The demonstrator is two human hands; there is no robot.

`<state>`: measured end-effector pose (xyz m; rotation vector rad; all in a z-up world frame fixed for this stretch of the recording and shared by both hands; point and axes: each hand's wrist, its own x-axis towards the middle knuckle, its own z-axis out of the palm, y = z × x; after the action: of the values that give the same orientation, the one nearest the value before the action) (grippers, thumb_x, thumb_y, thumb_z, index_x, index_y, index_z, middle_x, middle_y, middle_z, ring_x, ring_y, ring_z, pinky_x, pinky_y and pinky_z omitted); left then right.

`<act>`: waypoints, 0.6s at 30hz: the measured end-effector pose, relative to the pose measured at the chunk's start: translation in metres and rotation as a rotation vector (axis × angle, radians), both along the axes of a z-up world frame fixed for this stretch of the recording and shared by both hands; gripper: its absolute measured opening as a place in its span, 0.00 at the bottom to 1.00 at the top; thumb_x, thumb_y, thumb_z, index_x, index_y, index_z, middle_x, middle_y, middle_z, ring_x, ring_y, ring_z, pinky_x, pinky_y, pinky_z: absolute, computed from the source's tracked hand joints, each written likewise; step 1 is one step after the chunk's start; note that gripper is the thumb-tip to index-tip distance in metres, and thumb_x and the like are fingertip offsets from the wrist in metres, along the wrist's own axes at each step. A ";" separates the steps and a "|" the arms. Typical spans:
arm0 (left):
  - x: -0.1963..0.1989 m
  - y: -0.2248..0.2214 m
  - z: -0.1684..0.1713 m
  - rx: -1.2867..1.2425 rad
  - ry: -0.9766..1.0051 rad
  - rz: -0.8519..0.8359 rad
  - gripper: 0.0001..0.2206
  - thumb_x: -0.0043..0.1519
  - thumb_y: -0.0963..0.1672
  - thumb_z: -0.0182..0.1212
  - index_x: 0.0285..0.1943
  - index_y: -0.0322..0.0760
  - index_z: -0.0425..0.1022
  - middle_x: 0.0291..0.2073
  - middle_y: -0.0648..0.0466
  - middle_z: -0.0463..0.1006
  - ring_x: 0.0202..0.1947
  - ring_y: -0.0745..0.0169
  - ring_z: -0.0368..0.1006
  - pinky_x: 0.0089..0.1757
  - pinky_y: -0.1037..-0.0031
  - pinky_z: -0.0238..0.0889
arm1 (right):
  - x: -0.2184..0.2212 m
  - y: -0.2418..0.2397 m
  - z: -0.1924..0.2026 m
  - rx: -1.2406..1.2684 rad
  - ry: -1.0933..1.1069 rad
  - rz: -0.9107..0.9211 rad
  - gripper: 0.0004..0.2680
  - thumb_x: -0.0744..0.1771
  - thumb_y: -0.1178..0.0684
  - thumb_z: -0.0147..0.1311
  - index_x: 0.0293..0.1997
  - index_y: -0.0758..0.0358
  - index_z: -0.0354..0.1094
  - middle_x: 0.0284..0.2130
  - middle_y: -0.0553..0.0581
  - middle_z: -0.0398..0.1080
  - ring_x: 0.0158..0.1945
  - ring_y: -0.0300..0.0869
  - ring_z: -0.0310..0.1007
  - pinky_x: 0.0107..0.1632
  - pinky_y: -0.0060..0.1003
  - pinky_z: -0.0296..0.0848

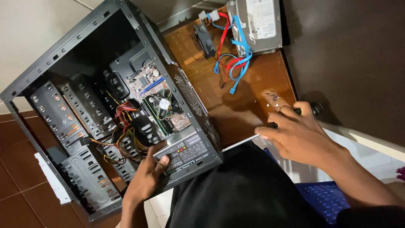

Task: Installing a power supply unit into a computer case using a screwdriver

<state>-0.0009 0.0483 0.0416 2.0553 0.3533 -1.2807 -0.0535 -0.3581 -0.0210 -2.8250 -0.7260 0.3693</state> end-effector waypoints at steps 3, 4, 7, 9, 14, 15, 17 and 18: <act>0.000 -0.006 0.006 0.083 0.001 -0.030 0.35 0.60 0.59 0.40 0.77 0.49 0.59 0.28 0.49 0.75 0.26 0.61 0.61 0.41 0.68 0.57 | 0.005 0.003 0.003 0.007 0.023 0.000 0.16 0.59 0.57 0.59 0.46 0.32 0.73 0.34 0.43 0.68 0.43 0.46 0.68 0.53 0.54 0.56; -0.001 -0.004 0.003 0.084 0.000 -0.025 0.35 0.60 0.59 0.40 0.77 0.49 0.59 0.28 0.49 0.75 0.26 0.61 0.61 0.41 0.68 0.57 | 0.005 0.002 0.002 0.007 0.021 0.006 0.16 0.59 0.57 0.59 0.46 0.32 0.73 0.34 0.43 0.68 0.43 0.46 0.68 0.53 0.54 0.56; -0.005 0.002 -0.003 0.012 -0.075 -0.028 0.33 0.62 0.60 0.41 0.72 0.44 0.63 0.15 0.56 0.54 0.20 0.62 0.57 0.32 0.67 0.50 | 0.008 0.000 0.000 0.042 -0.004 0.009 0.15 0.59 0.57 0.58 0.42 0.32 0.73 0.32 0.44 0.66 0.54 0.48 0.68 0.50 0.53 0.56; -0.007 0.004 -0.006 0.018 -0.106 -0.054 0.31 0.64 0.59 0.41 0.73 0.45 0.63 0.19 0.58 0.49 0.23 0.62 0.54 0.34 0.67 0.47 | 0.008 -0.004 -0.002 0.095 0.140 0.005 0.12 0.64 0.49 0.55 0.50 0.31 0.72 0.32 0.42 0.68 0.46 0.45 0.68 0.51 0.51 0.54; -0.007 0.003 -0.004 0.008 -0.090 -0.052 0.34 0.62 0.60 0.40 0.74 0.44 0.61 0.19 0.56 0.55 0.25 0.61 0.58 0.36 0.68 0.50 | 0.023 -0.010 0.012 -0.006 0.466 -0.051 0.18 0.60 0.60 0.57 0.50 0.43 0.59 0.45 0.46 0.64 0.43 0.47 0.70 0.49 0.48 0.60; -0.008 0.003 -0.005 -0.001 -0.095 -0.048 0.34 0.63 0.60 0.40 0.74 0.43 0.60 0.16 0.58 0.46 0.20 0.64 0.51 0.32 0.68 0.45 | 0.029 -0.010 0.022 -0.016 0.492 -0.092 0.15 0.59 0.63 0.54 0.42 0.45 0.58 0.42 0.48 0.62 0.34 0.53 0.69 0.38 0.48 0.67; -0.008 0.005 -0.006 0.004 -0.100 -0.060 0.33 0.63 0.60 0.39 0.74 0.44 0.60 0.18 0.58 0.46 0.22 0.62 0.53 0.34 0.68 0.46 | 0.032 -0.012 0.022 -0.012 0.558 -0.119 0.12 0.61 0.58 0.57 0.41 0.45 0.58 0.40 0.46 0.64 0.36 0.50 0.71 0.40 0.45 0.67; -0.008 0.006 -0.006 0.012 -0.100 -0.076 0.33 0.64 0.59 0.39 0.74 0.45 0.61 0.19 0.57 0.46 0.24 0.60 0.55 0.36 0.68 0.48 | 0.033 -0.013 0.023 -0.003 0.629 -0.150 0.10 0.62 0.52 0.60 0.39 0.45 0.58 0.39 0.44 0.65 0.38 0.47 0.72 0.41 0.42 0.68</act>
<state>-0.0093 0.0541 0.0354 2.1515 0.2399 -1.2167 -0.0206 -0.3715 0.0020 -2.5056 -0.3709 1.1500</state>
